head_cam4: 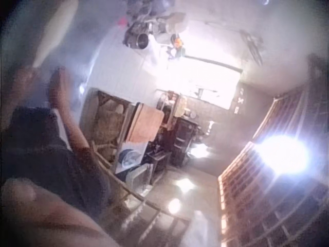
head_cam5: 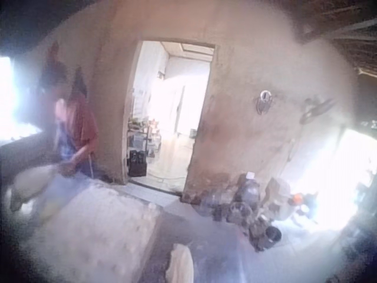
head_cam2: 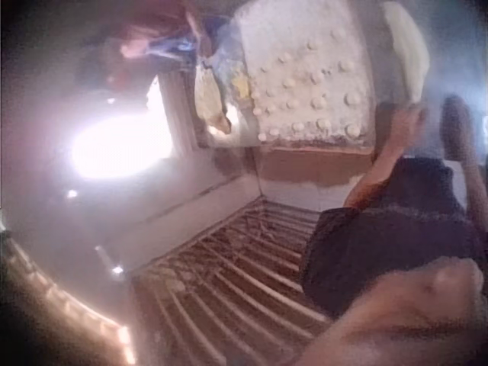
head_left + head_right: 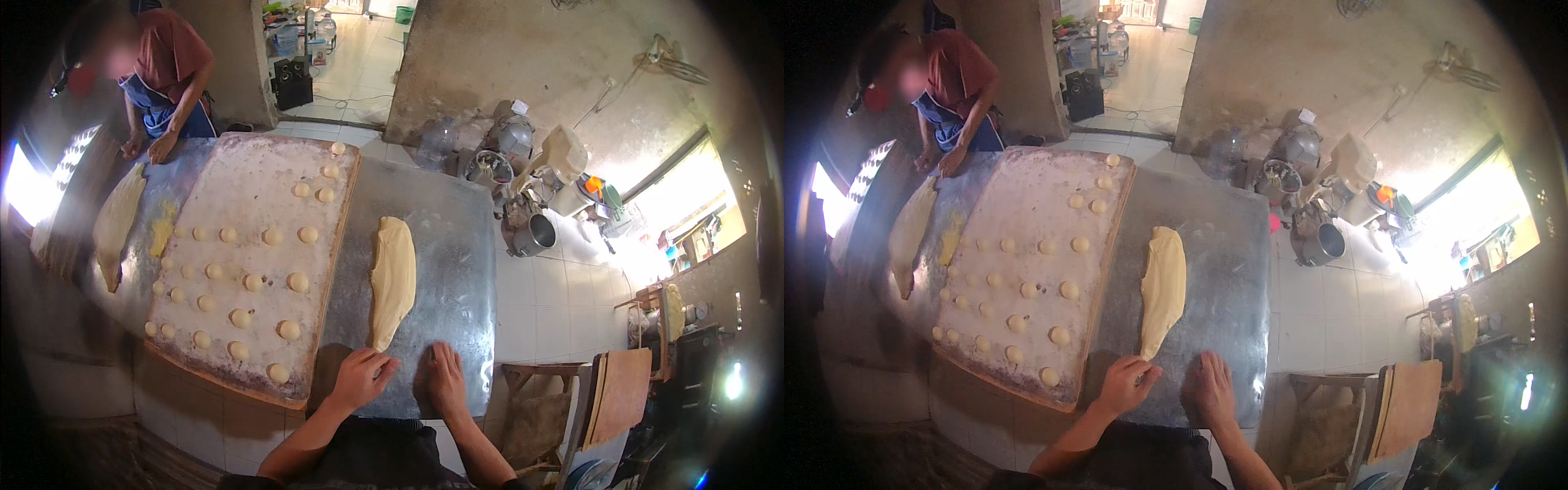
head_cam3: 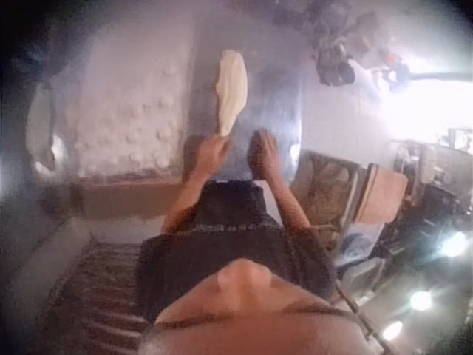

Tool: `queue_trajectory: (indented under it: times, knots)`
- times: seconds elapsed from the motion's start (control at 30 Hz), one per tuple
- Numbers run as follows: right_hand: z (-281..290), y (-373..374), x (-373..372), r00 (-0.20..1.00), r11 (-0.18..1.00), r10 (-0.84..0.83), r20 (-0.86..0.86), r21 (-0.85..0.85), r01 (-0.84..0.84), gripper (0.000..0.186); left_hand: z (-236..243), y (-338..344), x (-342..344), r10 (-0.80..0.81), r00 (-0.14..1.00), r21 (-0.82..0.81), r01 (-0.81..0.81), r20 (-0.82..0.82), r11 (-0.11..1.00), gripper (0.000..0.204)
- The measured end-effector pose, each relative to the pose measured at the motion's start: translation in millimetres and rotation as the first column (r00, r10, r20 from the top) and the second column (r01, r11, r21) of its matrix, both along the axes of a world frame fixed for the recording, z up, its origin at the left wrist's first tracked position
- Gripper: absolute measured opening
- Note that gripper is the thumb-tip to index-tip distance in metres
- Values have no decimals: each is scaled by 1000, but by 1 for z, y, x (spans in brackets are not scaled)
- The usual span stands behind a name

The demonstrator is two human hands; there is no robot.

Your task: The person tears small pieces from a long dough strip and rolls them into balls, placing them on a floured wooden board. Another person works alongside, also shaping dough. The camera wearer later lifts a completed board and places it onto a multi-tiered wooden rack.

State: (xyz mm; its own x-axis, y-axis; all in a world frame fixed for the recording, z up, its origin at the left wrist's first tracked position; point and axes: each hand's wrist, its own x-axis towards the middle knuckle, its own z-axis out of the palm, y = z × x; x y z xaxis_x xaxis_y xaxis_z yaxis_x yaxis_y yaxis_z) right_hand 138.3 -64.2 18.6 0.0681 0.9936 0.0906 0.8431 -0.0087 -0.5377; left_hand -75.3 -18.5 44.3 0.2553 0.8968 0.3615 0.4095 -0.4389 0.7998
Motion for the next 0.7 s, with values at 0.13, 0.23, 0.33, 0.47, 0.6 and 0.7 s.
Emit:
queue_trajectory:
  times: [0.13,0.23,0.33,0.47,0.6,0.7]
  knots:
    - [-27,48,-37,983,960,78,165,253,-118,46,5,1,5,-101,995,-115,100,0,988,23]
    - [-30,-18,2,955,955,294,-30,-14,-295,52,13,5,-2,-97,995,-89,97,12,991,24]
    - [37,55,-8,941,989,-147,304,55,137,61,9,-1,-19,-35,998,-256,47,53,965,28]
    - [-39,39,-40,977,984,134,167,91,-151,64,7,17,-18,-8,994,-280,37,105,959,30]
    - [-7,47,12,857,971,-222,464,20,240,65,18,10,-29,99,974,-339,-25,202,940,29]
    - [-5,103,-18,948,970,-220,231,158,186,66,6,14,-24,108,969,-461,8,224,887,29]
